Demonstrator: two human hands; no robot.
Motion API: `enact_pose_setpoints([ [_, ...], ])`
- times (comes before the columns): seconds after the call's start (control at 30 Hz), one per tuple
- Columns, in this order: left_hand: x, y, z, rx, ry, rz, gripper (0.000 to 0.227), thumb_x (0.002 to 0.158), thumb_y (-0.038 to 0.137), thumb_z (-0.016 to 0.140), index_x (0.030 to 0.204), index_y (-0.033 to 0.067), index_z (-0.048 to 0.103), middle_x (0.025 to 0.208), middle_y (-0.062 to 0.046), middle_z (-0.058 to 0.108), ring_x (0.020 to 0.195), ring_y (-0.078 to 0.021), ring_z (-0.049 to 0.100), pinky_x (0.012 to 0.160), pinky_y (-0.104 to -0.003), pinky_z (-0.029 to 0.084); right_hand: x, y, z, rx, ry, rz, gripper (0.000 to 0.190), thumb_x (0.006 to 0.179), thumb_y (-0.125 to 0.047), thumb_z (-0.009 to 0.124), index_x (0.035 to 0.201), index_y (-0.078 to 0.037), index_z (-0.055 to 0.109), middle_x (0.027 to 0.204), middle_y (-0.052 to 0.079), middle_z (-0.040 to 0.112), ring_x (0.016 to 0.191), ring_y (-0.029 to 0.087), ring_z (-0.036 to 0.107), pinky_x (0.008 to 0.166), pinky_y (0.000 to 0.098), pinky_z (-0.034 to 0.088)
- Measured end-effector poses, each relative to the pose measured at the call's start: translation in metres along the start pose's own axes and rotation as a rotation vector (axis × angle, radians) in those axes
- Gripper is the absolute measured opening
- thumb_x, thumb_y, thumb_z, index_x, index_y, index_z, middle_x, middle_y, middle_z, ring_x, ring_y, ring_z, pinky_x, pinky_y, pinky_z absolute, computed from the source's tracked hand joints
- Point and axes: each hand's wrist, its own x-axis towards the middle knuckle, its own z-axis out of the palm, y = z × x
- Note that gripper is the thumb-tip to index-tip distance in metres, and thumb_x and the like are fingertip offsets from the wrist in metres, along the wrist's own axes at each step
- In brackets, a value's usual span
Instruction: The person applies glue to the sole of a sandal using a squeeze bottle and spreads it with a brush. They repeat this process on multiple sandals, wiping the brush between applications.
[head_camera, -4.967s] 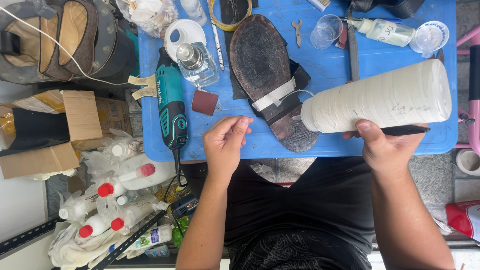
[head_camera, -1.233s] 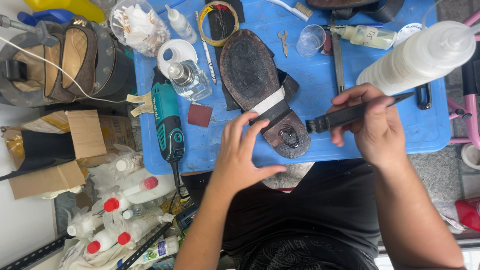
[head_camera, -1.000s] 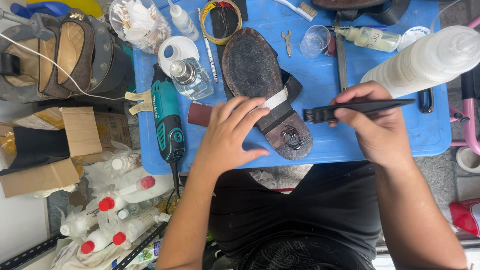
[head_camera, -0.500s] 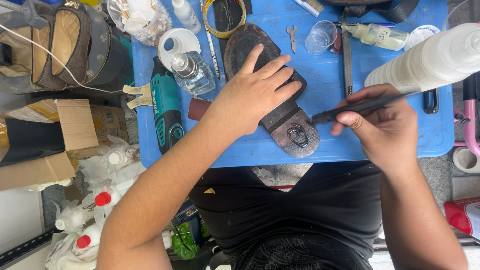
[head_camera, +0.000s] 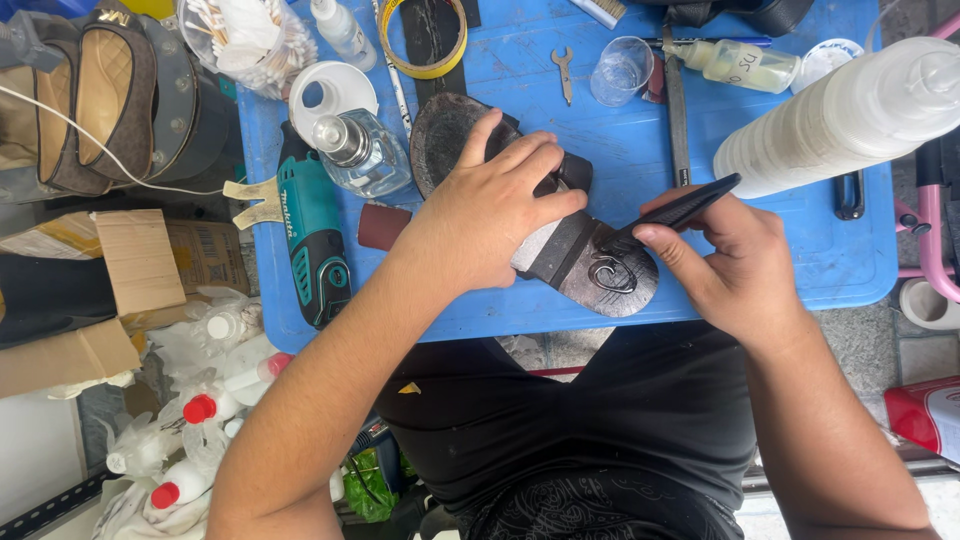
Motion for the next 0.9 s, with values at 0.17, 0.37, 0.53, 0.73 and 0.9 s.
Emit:
enact_pose_setpoints([
  [0.17, -0.001, -0.001, 0.003, -0.002, 0.021, 0.004, 0.090, 0.038, 0.016, 0.097, 0.124, 0.0266, 0.071, 0.136, -0.009, 0.055, 0.138, -0.0261, 0.045, 0.120, -0.063, 0.018, 0.000, 0.008, 0.006, 0.080, -0.028, 0.065, 0.020, 0.097, -0.009, 0.077, 0.111, 0.002, 0.067, 0.099, 0.009, 0.076, 0.092, 0.015, 0.075, 0.081, 0.0268, 0.058],
  [0.37, 0.002, 0.000, 0.003, -0.026, 0.010, -0.019, 0.091, 0.036, 0.016, 0.098, 0.123, 0.0277, 0.071, 0.137, -0.010, 0.055, 0.138, -0.0264, 0.045, 0.119, -0.063, 0.017, -0.001, 0.013, 0.012, 0.232, 0.098, 0.148, 0.020, 0.101, -0.008, 0.074, 0.115, 0.003, 0.065, 0.101, 0.009, 0.074, 0.092, 0.012, 0.073, 0.082, 0.0246, 0.059],
  [0.53, -0.001, -0.001, 0.005, -0.023, 0.010, -0.022, 0.090, 0.038, 0.014, 0.097, 0.124, 0.0282, 0.071, 0.138, -0.009, 0.056, 0.138, -0.0264, 0.045, 0.120, -0.062, 0.018, -0.004, 0.013, 0.018, 0.084, 0.090, 0.130, 0.018, 0.100, -0.004, 0.075, 0.113, 0.005, 0.066, 0.097, 0.009, 0.075, 0.089, 0.013, 0.074, 0.079, 0.0249, 0.059],
  [0.73, -0.001, -0.002, 0.006, -0.020, 0.020, -0.023, 0.089, 0.039, 0.014, 0.097, 0.124, 0.0286, 0.072, 0.138, -0.010, 0.056, 0.138, -0.0268, 0.045, 0.120, -0.062, 0.017, -0.007, 0.014, 0.021, 0.240, 0.110, 0.134, 0.018, 0.102, -0.006, 0.075, 0.114, 0.004, 0.065, 0.098, 0.008, 0.074, 0.088, 0.012, 0.073, 0.079, 0.0236, 0.058],
  [0.9, -0.001, 0.000, 0.005, -0.029, 0.016, -0.030, 0.090, 0.038, 0.015, 0.097, 0.122, 0.0287, 0.072, 0.138, -0.009, 0.055, 0.137, -0.0263, 0.046, 0.120, -0.062, 0.018, -0.007, 0.016, 0.021, 0.183, 0.234, 0.055, 0.019, 0.109, -0.007, 0.075, 0.121, 0.003, 0.064, 0.102, 0.009, 0.075, 0.094, 0.012, 0.074, 0.086, 0.0233, 0.060],
])
